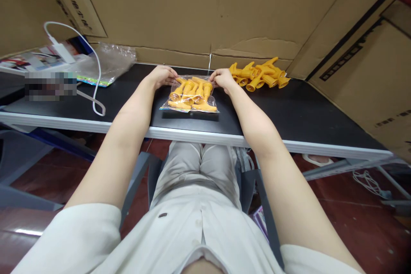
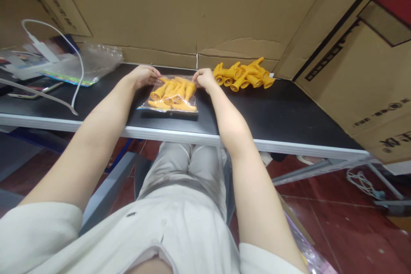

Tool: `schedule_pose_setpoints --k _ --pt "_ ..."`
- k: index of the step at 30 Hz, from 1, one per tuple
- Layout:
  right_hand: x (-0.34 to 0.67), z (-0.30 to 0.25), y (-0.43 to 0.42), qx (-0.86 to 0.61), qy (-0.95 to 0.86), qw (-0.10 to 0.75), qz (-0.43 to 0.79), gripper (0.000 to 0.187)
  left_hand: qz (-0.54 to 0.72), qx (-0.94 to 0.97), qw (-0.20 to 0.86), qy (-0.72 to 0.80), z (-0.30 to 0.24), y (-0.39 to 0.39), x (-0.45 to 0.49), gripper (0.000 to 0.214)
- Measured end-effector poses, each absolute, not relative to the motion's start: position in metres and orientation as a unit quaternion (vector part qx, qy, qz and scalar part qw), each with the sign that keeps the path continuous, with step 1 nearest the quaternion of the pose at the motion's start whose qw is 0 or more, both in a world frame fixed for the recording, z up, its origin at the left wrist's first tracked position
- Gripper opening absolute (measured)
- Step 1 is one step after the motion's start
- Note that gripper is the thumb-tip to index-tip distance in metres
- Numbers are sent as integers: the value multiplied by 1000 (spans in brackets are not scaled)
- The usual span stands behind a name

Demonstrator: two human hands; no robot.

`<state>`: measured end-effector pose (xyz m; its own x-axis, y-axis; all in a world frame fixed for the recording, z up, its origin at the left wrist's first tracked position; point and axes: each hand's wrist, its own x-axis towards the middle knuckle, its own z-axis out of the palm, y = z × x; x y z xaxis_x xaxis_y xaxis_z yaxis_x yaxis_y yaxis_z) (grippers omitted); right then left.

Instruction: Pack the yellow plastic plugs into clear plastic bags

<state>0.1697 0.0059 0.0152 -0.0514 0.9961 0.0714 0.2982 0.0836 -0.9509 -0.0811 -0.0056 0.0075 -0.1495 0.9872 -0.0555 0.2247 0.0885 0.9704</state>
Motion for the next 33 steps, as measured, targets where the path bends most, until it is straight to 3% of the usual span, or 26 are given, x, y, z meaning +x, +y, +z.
schedule_pose_setpoints --k 8,12,20,24,27,33 --pt "179 11 15 -503 -740 375 242 39 447 484 455 599 11 -5 -80 15" --pt "177 18 10 -527 -763 322 193 33 444 518 410 605 12 -9 -76 15" --pt "178 14 17 -530 -769 312 177 34 462 553 363 591 11 -10 -68 20" --pt "181 8 22 -514 -737 362 251 25 481 578 321 576 6 -1 -71 21" --pt "184 12 19 -494 -670 401 381 31 502 595 304 548 6 2 -70 21" --pt "194 29 5 -431 -629 337 553 19 530 623 302 489 12 -1 -63 18"
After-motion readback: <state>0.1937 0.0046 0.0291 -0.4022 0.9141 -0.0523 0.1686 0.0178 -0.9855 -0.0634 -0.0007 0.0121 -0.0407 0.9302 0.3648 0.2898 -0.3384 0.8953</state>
